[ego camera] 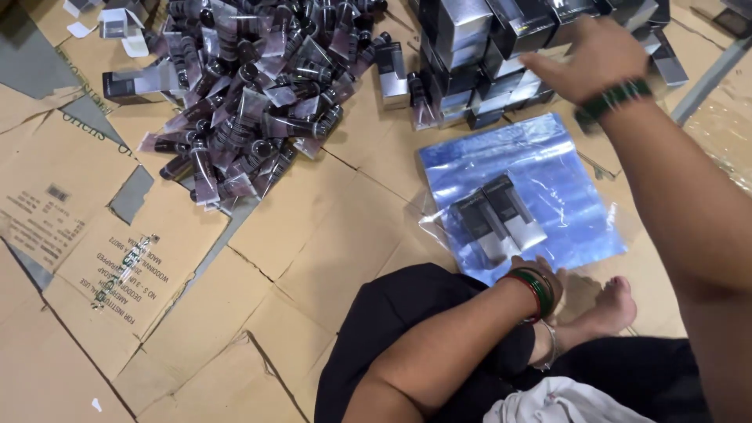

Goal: The person sits on the floor and places several small rectangular boxes into a clear plastic bag. They arrange the boxes inside the bag and adjust the bag's opening to fit the items.

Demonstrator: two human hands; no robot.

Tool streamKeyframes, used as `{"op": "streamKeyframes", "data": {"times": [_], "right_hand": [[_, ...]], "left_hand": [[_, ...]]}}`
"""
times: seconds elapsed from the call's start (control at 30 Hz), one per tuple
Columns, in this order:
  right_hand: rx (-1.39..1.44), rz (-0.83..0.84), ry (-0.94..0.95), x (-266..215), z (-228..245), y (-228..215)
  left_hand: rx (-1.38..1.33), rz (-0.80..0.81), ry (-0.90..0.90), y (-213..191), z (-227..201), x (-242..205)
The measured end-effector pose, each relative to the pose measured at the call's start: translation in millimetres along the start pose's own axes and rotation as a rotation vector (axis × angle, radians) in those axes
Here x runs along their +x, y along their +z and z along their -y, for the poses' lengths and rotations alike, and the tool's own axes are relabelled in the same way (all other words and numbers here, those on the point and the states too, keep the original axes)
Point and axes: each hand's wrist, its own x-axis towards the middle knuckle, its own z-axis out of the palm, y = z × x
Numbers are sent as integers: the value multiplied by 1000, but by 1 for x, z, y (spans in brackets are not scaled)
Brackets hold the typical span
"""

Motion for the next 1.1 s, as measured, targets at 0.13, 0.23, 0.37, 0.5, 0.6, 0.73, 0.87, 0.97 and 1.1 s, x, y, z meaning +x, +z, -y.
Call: {"op": "streamKeyframes", "data": {"times": [0.13, 0.23, 0.37, 0.5, 0.6, 0.73, 0.87, 0.97, 1.1], "right_hand": [[-50, 70, 113, 60, 5, 36], [17, 143, 235, 82, 10, 52], [-145, 250, 316, 94, 15, 73], [-177, 263, 310, 92, 11, 68], [-176, 346, 266, 84, 14, 55], [-23, 347, 258, 86, 22, 59], [5, 313, 287, 85, 9, 78], [270, 558, 99, 67, -17, 93], [85, 109, 48, -59, -95, 67]], "left_hand": [[-82, -54, 1, -1, 3, 6], [-85, -57, 14, 0, 5, 11], [-100, -16, 28, 0, 5, 10], [-122, -60, 9, -2, 5, 9], [-108, -18, -3, -2, 3, 14], [-118, -21, 26, 7, -1, 21], [-149, -81, 62, 15, 5, 35], [-90, -329, 30, 20, 10, 40], [-167, -413, 5, 5, 12, 15]]}}
